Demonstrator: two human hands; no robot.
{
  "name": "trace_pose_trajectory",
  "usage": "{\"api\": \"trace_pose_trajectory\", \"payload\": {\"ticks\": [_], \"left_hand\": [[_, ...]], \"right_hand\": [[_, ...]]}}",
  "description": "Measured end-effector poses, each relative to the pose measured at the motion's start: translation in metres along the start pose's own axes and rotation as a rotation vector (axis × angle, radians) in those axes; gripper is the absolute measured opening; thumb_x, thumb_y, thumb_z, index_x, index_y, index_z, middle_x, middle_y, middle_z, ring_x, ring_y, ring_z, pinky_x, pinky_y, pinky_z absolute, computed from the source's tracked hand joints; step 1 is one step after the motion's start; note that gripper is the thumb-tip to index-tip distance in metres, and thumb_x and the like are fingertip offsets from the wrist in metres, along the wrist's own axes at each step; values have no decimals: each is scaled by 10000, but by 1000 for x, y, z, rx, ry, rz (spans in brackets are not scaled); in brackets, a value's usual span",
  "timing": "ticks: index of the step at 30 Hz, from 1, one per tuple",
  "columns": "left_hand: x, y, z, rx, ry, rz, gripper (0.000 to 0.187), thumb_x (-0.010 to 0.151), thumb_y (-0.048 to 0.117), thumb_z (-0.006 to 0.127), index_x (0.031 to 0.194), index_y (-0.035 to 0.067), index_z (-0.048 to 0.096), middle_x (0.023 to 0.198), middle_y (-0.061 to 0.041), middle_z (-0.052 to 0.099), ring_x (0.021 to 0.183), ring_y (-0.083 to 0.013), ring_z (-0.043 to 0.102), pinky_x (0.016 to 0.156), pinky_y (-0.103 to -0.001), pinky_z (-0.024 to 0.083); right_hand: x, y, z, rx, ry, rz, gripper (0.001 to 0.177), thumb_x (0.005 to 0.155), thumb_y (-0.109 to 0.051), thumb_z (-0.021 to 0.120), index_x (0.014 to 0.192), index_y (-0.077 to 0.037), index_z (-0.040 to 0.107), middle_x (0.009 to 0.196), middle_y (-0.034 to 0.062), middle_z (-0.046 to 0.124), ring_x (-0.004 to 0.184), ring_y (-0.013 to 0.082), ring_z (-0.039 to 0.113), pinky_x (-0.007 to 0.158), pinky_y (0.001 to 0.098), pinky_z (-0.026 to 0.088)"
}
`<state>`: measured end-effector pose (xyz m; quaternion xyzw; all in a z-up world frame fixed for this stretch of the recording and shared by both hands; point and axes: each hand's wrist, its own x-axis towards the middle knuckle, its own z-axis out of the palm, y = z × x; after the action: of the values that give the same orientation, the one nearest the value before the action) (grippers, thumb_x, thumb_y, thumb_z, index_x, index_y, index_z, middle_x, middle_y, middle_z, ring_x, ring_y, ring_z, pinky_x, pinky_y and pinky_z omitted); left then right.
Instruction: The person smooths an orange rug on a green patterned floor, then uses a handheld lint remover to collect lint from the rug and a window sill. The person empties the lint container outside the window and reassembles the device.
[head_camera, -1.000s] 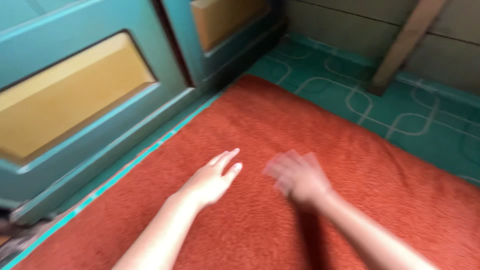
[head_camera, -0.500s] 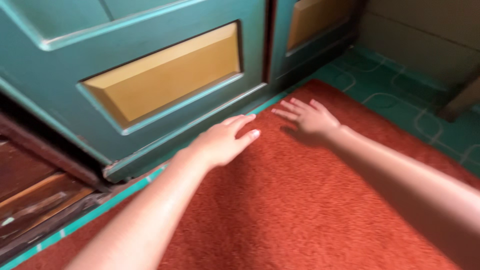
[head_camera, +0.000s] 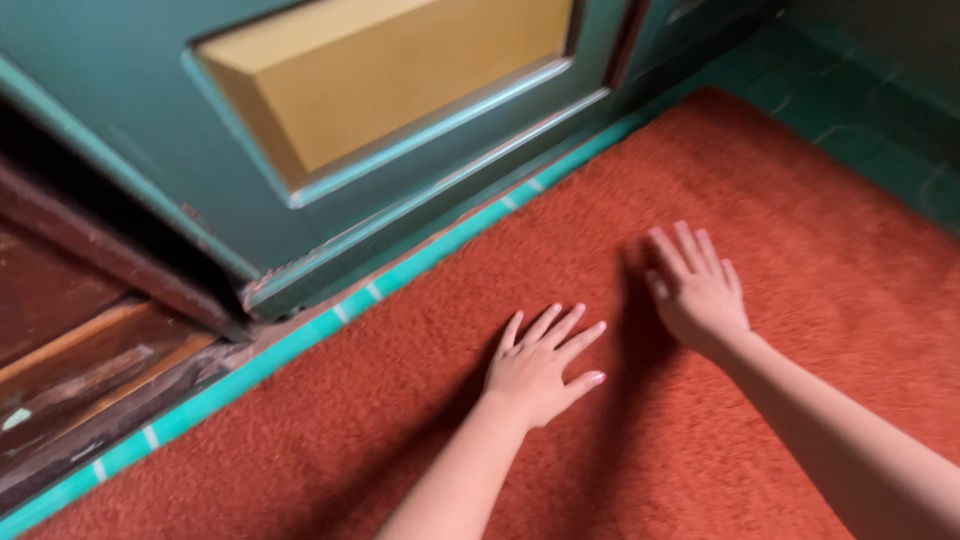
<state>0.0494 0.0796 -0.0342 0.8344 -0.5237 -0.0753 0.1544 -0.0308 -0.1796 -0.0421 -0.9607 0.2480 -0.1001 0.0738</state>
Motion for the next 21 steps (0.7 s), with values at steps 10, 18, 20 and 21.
{"api": "trace_pose_trajectory", "payload": {"ticks": [10,18,20,21], "left_hand": [[-46,-129,-57,228,234,-524,568,1002,506,453,1554,388,386,1665,28,268,1524,-188,224,1223,-641,64],[-73,-123,-64,17,387,-481,527,1041,446,422,1558,346,389,1674,10,267,1526,-242,243,1216,-601,107],[-88,-131,-71,-23,341,-509,545,1031,452,414,1564,348,374,1671,1,244,1515,-248,232,1199,-598,108],[-98,-136,-74,-15,318,-529,538,1029,461,408,1556,358,377,1670,18,245,1521,-238,226,1209,-592,101]], "right_hand": [[5,-127,55,-13,-38,313,872,1017,-580,462,1606,-17,153,1692,215,58,1561,339,0,1201,573,48],[16,-214,41,540,-201,-439,578,980,-424,574,1532,-263,506,1644,9,464,1599,212,350,1359,451,311],[19,-190,31,160,-103,39,634,1019,-457,495,1599,-237,362,1733,34,248,1608,253,188,1307,542,154],[19,-187,31,78,-85,128,692,1021,-511,475,1595,-165,300,1708,97,185,1582,289,132,1258,553,123]]}}
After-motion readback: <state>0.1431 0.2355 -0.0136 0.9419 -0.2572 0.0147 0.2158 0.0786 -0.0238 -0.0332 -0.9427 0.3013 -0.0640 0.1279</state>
